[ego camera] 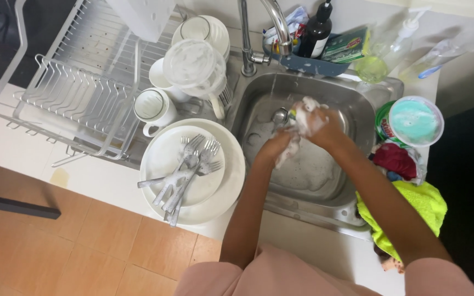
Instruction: Washing cutlery and a metal dish rack in a kitchen sink using a sponge.
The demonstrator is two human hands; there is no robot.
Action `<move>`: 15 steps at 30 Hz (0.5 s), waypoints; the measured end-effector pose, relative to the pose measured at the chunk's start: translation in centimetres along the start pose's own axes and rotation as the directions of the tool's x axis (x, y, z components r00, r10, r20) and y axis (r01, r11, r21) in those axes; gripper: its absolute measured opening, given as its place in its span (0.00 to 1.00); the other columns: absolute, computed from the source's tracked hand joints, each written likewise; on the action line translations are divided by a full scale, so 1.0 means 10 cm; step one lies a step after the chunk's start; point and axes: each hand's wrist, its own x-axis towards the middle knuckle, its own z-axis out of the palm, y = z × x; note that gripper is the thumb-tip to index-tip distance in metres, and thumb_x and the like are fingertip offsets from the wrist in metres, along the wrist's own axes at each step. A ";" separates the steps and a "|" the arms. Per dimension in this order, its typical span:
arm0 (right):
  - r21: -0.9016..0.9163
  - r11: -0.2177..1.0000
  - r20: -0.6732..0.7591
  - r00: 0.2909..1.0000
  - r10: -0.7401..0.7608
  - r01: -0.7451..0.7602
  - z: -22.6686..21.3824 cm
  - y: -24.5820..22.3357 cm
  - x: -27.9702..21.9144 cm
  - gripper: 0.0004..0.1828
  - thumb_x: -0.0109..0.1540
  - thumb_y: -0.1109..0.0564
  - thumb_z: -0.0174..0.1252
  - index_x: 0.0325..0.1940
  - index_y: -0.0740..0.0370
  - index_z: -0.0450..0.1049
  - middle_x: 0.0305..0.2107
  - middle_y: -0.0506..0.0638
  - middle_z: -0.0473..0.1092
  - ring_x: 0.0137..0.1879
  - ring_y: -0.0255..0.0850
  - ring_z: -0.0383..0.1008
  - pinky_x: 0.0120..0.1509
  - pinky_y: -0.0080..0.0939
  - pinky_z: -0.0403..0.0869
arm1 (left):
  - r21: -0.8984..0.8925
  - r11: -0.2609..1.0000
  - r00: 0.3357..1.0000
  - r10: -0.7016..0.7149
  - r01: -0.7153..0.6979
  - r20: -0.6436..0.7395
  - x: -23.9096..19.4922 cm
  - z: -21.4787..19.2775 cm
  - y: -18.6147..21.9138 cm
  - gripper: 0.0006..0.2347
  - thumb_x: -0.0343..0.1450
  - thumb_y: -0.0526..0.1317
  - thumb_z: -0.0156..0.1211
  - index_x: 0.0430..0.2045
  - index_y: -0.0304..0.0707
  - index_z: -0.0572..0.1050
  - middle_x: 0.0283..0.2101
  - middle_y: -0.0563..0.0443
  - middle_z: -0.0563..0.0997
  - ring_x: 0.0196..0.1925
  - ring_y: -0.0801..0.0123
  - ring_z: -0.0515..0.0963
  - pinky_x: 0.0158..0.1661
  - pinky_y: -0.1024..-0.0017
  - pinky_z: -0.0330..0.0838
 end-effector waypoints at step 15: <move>0.947 0.163 -0.319 0.873 0.368 0.278 0.31 0.77 0.12 0.17 0.64 0.57 0.66 0.54 0.60 0.68 0.48 0.54 0.71 0.52 0.43 0.75 0.61 0.44 0.79 | -0.103 0.893 0.898 0.440 -0.437 0.000 0.22 -0.15 -0.49 0.14 0.79 0.45 0.50 0.51 0.37 0.76 0.34 0.55 0.79 0.28 0.81 0.70 0.27 0.79 0.66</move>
